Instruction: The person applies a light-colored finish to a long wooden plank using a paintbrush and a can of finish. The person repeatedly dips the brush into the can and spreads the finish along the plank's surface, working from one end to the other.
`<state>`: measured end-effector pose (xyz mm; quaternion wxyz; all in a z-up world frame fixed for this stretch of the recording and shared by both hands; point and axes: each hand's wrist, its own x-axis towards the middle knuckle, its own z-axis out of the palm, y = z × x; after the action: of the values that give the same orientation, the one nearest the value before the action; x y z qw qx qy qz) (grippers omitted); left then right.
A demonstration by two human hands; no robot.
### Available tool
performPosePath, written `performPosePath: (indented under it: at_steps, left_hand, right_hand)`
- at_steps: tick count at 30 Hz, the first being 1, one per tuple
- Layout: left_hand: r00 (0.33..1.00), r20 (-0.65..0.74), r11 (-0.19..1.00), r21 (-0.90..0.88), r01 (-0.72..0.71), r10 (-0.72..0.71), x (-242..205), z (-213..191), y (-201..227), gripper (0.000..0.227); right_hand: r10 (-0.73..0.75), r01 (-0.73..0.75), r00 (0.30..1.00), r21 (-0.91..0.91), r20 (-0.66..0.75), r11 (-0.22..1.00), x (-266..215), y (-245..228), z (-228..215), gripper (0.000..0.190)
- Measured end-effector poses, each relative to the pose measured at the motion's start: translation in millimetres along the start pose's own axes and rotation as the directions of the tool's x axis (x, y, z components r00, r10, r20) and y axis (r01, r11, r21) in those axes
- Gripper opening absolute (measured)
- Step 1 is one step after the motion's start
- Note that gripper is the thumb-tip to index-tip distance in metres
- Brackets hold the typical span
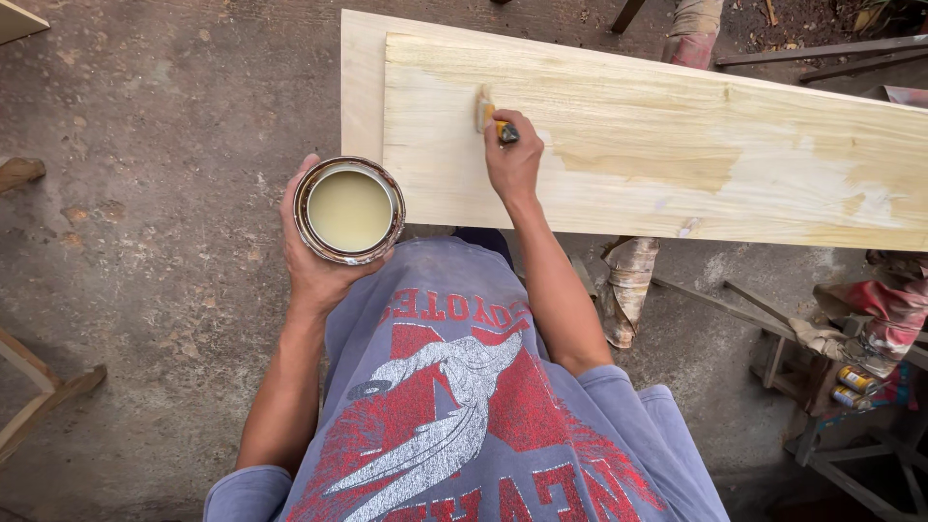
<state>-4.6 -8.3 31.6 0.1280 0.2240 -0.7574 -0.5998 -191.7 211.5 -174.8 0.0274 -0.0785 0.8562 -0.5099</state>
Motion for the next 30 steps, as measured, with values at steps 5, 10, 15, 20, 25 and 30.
performPosePath:
  at_steps: [5, 10, 15, 20, 25, 30]
  left_hand:
    - [0.999, 0.038, 0.997, -0.078, 0.009, -0.006, 12, -45, -23, 0.123]
    - [0.997, 0.059, 0.996, 0.075, -0.052, 0.047, 26, -83, -47, 0.124]
    - [0.995, 0.085, 0.997, 0.063, -0.051, 0.046, 32, -103, -61, 0.123]
    - [0.997, 0.074, 1.000, 0.001, -0.002, 0.002, 21, -120, -63, 0.125]
    - [0.999, 0.042, 1.000, 0.009, -0.020, 0.020, 21, -126, -67, 0.126]
    - [0.997, 0.072, 0.998, 0.060, -0.024, 0.019, 18, -129, -70, 0.125]
  right_hand:
    - [0.205, -0.206, 0.979, -0.109, -0.018, 0.972, 23, 13, -47, 0.012]
    - [0.135, -0.168, 0.974, -0.186, -0.179, 0.968, 29, -13, -41, 0.008]
    - [-0.096, 0.118, 0.956, -0.062, 0.278, 0.991, 19, -74, 46, 0.011]
    - [-0.153, 0.182, 0.914, -0.042, 0.375, 0.982, 50, -88, 67, 0.011]
    - [-0.269, 0.402, 0.688, -0.045, 0.674, 0.915, 94, -91, 57, 0.015]
    - [-0.124, 0.302, 0.771, -0.188, 0.624, 0.935, 57, -108, 49, 0.014]
